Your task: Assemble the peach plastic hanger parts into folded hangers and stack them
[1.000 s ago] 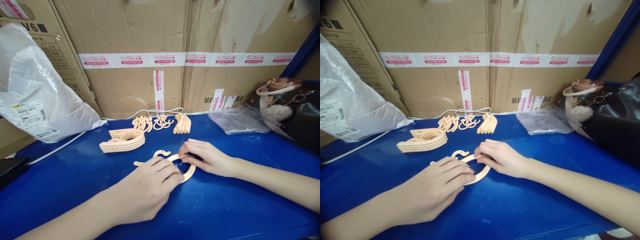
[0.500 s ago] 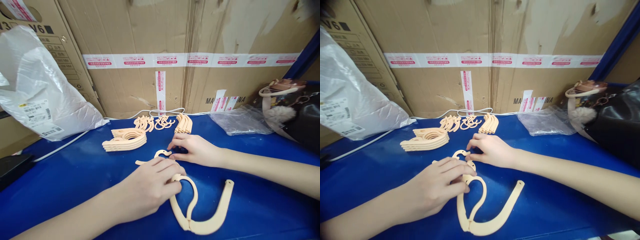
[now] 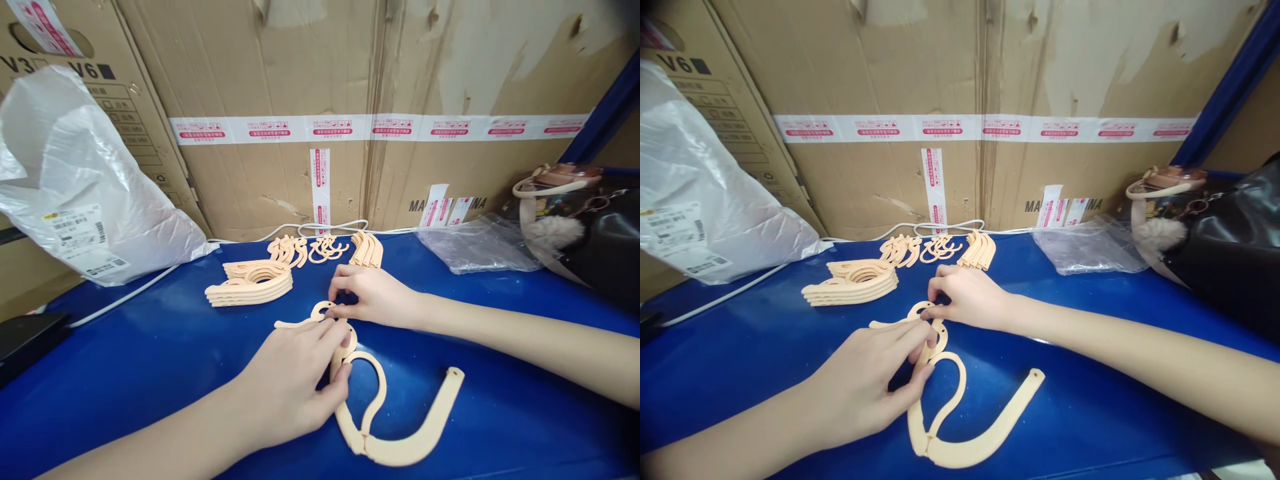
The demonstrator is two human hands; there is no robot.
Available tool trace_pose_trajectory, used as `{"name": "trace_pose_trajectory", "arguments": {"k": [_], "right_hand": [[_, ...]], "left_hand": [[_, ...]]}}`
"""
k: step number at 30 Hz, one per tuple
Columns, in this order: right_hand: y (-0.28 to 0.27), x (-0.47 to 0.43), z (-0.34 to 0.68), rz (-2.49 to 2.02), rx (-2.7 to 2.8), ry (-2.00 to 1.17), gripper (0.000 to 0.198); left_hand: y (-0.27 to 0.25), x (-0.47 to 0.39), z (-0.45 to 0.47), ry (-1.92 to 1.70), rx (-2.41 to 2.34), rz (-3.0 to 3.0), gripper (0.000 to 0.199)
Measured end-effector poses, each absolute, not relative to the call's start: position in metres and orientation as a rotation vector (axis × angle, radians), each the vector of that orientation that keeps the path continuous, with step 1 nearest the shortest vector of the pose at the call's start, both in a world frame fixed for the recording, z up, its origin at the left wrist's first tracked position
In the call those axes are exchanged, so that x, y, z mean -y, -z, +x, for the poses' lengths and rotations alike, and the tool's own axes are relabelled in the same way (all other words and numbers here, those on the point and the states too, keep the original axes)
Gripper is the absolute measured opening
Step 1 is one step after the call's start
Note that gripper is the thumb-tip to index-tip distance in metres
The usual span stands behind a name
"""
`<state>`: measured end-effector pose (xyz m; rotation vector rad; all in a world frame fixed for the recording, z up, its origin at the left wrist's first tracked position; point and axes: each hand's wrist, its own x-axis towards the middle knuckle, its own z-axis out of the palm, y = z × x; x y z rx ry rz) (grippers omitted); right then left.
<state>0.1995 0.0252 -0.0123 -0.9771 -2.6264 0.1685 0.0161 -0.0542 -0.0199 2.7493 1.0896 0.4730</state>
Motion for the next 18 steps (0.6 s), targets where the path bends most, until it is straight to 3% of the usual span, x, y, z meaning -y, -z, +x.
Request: {"name": "trace_pose_trajectory", "arguments": {"k": [4,10,14,18], "right_hand": [[0.007,-0.030,0.185,-0.975,2.616,-0.093,0.003],[-0.021,-0.044,0.205,-1.014,2.426,0.002,0.004],[-0.039,-0.037,0.238,-0.984,2.100,-0.341,0.012],[-0.036,-0.018,0.261,-1.004,1.797,-0.792,0.025]], "left_hand": [[0.016,0.048,0.013,-0.426,-1.150,2.685,0.007],[0.012,0.045,0.008,-0.305,-1.201,2.834,0.020],[0.004,0.045,0.007,-0.273,-1.147,2.774,0.032],[0.003,0.032,0.008,-0.240,-1.123,2.798,0.021]]}}
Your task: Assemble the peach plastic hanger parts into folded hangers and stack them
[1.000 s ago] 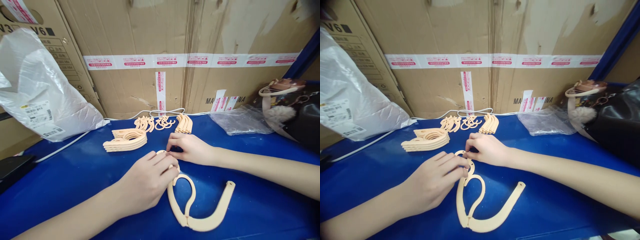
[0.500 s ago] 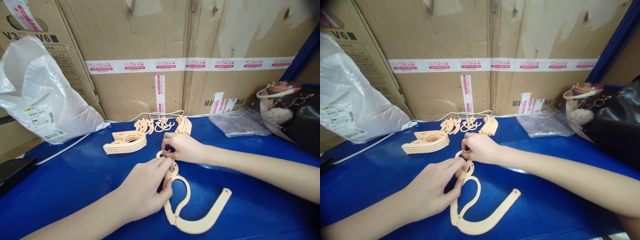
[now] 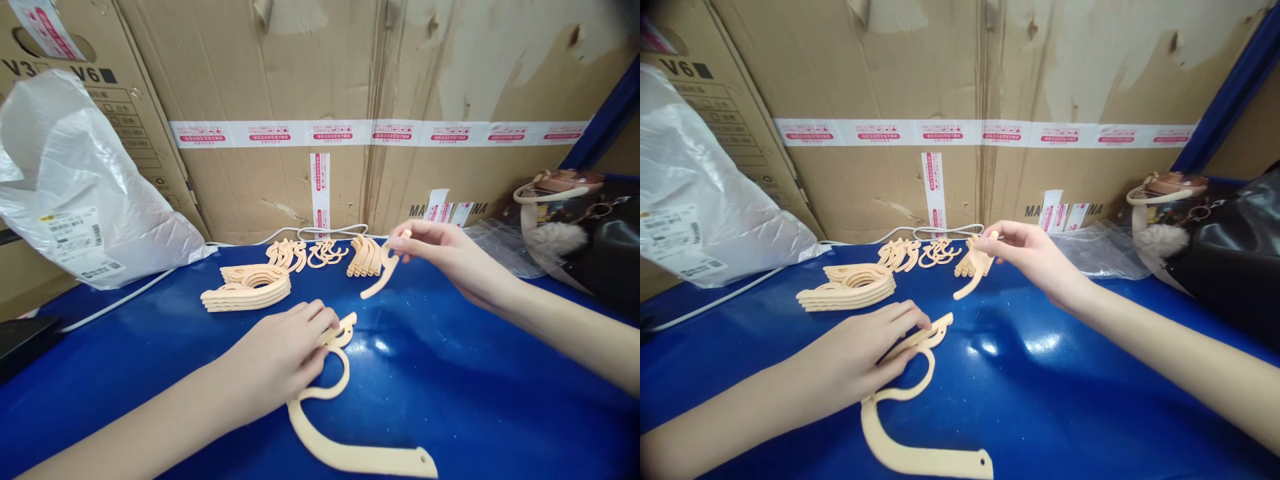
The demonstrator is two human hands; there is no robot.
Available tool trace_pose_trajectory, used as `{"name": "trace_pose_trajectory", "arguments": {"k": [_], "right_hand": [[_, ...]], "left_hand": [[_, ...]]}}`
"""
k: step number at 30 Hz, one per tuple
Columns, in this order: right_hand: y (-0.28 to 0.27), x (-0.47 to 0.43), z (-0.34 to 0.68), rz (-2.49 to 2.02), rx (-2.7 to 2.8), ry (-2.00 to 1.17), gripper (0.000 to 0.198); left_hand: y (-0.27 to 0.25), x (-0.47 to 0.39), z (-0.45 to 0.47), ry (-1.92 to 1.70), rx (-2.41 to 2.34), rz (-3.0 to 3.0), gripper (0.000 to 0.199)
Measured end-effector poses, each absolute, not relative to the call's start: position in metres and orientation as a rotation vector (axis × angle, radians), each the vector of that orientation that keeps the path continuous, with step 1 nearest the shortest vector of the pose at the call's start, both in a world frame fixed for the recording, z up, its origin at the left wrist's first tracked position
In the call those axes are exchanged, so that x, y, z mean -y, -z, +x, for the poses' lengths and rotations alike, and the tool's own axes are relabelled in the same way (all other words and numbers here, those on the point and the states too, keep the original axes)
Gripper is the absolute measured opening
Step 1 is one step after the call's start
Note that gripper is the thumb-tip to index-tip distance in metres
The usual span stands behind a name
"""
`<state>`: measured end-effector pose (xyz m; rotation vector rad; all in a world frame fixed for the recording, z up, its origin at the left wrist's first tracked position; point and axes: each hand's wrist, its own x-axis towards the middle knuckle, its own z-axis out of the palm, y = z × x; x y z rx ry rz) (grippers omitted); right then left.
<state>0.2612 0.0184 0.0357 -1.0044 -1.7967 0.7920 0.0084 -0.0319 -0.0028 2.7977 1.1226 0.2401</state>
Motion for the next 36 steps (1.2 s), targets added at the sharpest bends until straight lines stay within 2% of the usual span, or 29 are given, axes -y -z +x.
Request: {"name": "trace_pose_trajectory", "arguments": {"k": [6,12,16,19,21,25,30,34,36], "right_hand": [[-0.011,-0.001,0.267,-1.028,1.641,-1.282,0.031],[0.003,-0.003,0.267,-1.070,1.694,-1.388,0.032],[0.007,-0.004,0.269,-1.127,1.854,-1.266,0.040],[0.007,-0.004,0.268,-1.126,2.111,-1.079,0.040],[0.005,-0.001,0.267,-1.093,2.311,-0.905,0.038],[-0.002,0.006,0.263,-1.087,2.631,-0.617,0.033],[-0.005,0.008,0.260,-1.130,2.729,-0.199,0.040],[0.002,0.003,0.261,-1.089,2.733,-0.036,0.033],[0.006,0.001,0.263,-1.056,2.750,-0.023,0.039]], "left_hand": [[0.018,0.002,0.015,-0.120,-1.452,3.055,0.021],[0.002,-0.001,0.011,-0.106,-1.448,3.085,0.022],[-0.023,0.016,-0.005,-0.087,-0.983,2.766,0.022],[-0.029,0.026,-0.010,0.037,-0.850,2.624,0.041],[-0.027,0.028,-0.008,0.082,-0.812,2.588,0.046],[-0.018,0.022,0.003,0.033,-0.850,2.579,0.037],[-0.007,0.017,0.013,-0.088,-0.896,2.606,0.025],[0.005,0.018,0.017,-0.201,-0.899,2.650,0.019],[0.010,0.019,0.018,-0.231,-0.906,2.666,0.020]]}}
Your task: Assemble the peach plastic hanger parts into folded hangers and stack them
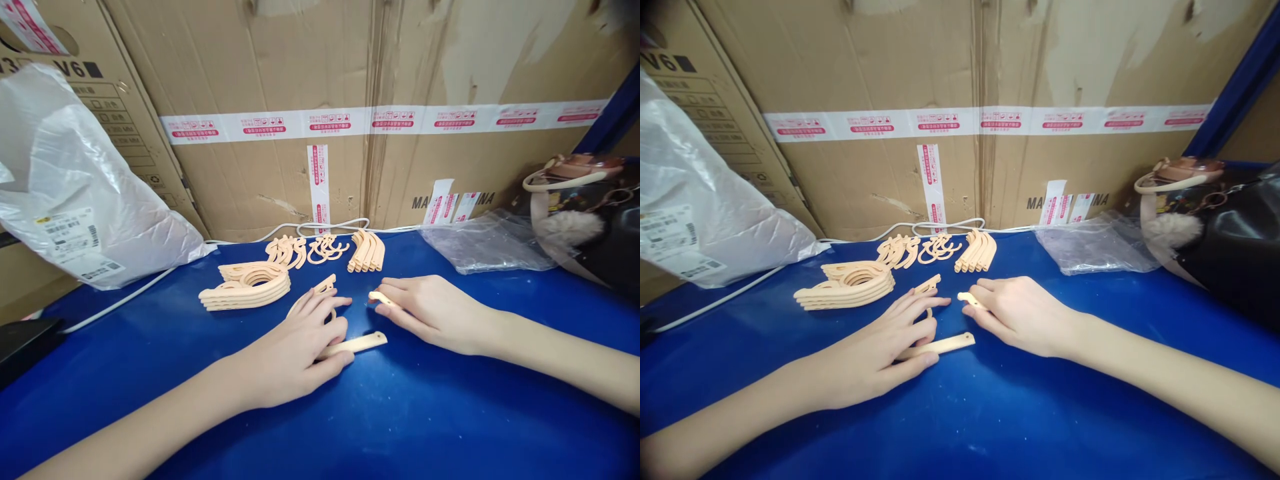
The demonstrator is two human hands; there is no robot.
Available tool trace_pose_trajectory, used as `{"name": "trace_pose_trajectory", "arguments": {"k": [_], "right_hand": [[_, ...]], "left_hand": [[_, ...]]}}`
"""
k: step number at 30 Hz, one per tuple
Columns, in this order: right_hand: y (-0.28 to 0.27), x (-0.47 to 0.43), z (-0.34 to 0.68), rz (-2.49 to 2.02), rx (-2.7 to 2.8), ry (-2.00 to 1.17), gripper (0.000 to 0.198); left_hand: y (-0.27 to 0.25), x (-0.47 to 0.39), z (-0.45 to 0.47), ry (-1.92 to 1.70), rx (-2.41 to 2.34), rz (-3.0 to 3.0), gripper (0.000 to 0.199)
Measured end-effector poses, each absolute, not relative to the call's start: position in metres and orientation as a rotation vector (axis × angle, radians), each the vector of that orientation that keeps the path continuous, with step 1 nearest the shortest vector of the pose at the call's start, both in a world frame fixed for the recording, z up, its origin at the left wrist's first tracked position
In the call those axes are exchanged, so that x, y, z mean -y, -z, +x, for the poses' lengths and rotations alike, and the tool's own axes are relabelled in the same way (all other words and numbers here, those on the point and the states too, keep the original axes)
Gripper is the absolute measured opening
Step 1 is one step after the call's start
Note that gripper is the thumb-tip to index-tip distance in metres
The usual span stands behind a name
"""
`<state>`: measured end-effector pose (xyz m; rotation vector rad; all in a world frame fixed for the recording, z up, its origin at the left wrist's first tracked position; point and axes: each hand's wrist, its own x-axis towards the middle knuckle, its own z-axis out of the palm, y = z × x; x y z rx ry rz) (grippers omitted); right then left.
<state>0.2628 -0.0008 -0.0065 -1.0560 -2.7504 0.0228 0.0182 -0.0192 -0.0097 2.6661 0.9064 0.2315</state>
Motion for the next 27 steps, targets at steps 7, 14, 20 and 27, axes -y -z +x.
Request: {"name": "trace_pose_trajectory", "arguments": {"k": [7,14,20,27], "right_hand": [[0.014,0.006,0.266,-1.099,2.685,-0.130,0.038],[0.013,0.009,0.263,-1.159,2.655,-0.303,0.037],[0.011,0.011,0.261,-1.234,2.593,-0.494,0.038],[0.015,0.013,0.259,-1.206,2.437,-0.701,0.038]], "left_hand": [[0.013,0.021,0.017,-0.351,-0.925,2.642,0.022],[0.015,0.021,0.017,-0.407,-0.956,2.565,0.022],[0.015,0.021,0.017,-0.411,-0.942,2.581,0.023],[0.024,0.020,0.019,-0.522,-0.954,2.586,0.022]]}}
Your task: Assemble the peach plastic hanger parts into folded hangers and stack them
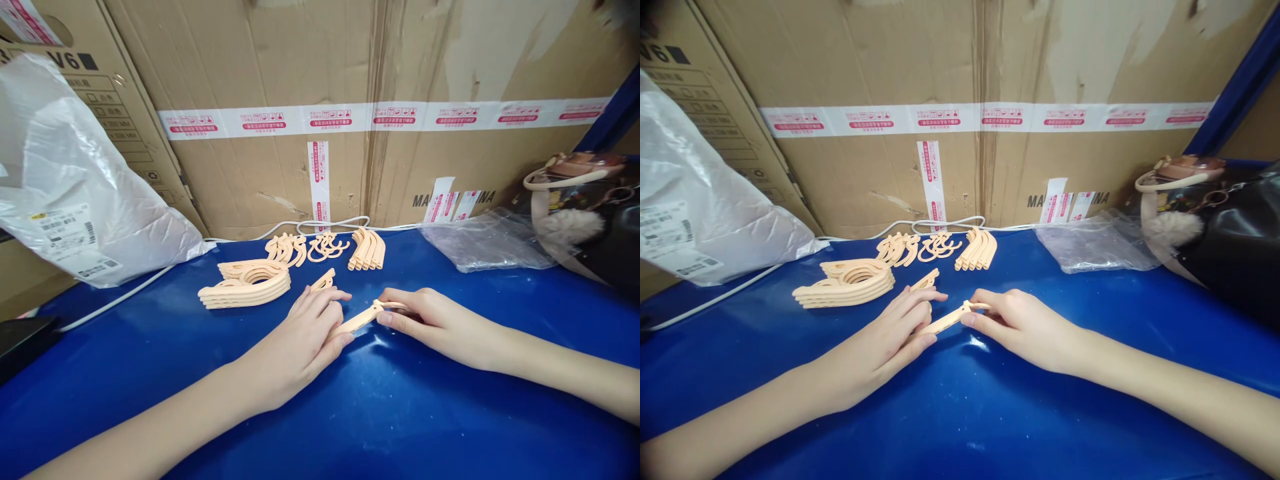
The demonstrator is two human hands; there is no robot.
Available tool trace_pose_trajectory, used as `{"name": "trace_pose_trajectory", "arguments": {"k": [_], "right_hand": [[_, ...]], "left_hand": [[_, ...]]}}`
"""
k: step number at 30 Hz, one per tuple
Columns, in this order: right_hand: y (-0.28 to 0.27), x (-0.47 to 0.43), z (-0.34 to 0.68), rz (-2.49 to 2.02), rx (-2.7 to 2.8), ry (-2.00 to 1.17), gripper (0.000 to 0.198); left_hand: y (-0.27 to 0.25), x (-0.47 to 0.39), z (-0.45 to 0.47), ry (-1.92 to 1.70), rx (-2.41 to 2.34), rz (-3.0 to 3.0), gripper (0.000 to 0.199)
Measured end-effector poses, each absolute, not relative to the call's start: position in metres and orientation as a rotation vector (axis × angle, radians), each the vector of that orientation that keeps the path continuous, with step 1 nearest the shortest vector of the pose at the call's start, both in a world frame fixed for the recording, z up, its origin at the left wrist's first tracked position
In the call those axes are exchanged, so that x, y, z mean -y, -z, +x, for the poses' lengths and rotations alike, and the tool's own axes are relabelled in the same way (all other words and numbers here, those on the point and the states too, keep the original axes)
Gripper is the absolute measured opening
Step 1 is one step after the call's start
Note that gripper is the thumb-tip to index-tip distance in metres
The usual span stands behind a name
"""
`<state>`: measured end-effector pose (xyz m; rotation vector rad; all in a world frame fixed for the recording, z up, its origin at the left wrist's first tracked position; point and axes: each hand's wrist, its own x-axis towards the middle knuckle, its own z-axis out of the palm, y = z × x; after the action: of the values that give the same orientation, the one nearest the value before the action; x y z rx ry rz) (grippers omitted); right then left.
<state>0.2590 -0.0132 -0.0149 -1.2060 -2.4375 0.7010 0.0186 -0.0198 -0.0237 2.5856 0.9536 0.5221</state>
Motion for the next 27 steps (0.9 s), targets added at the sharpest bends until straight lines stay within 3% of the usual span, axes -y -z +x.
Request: {"name": "trace_pose_trajectory", "arguments": {"k": [10,14,19,27], "right_hand": [[0.0153,0.0148,0.2564,-1.220,2.412,-0.712,0.037],[0.0165,0.0162,0.2567,-1.227,2.493,-0.574,0.033],[0.0187,0.0170,0.2577,-1.270,2.581,-0.370,0.034],[0.0222,0.0153,0.2597,-1.156,2.666,-0.106,0.039]], "left_hand": [[0.0194,0.0216,0.0174,-0.471,-0.954,2.566,0.018],[0.0212,0.0216,0.0174,-0.460,-0.945,2.590,0.011],[0.0232,0.0200,0.0175,-0.409,-0.898,2.689,0.025],[0.0264,0.0173,0.0156,-0.394,-0.856,2.717,0.026]]}}
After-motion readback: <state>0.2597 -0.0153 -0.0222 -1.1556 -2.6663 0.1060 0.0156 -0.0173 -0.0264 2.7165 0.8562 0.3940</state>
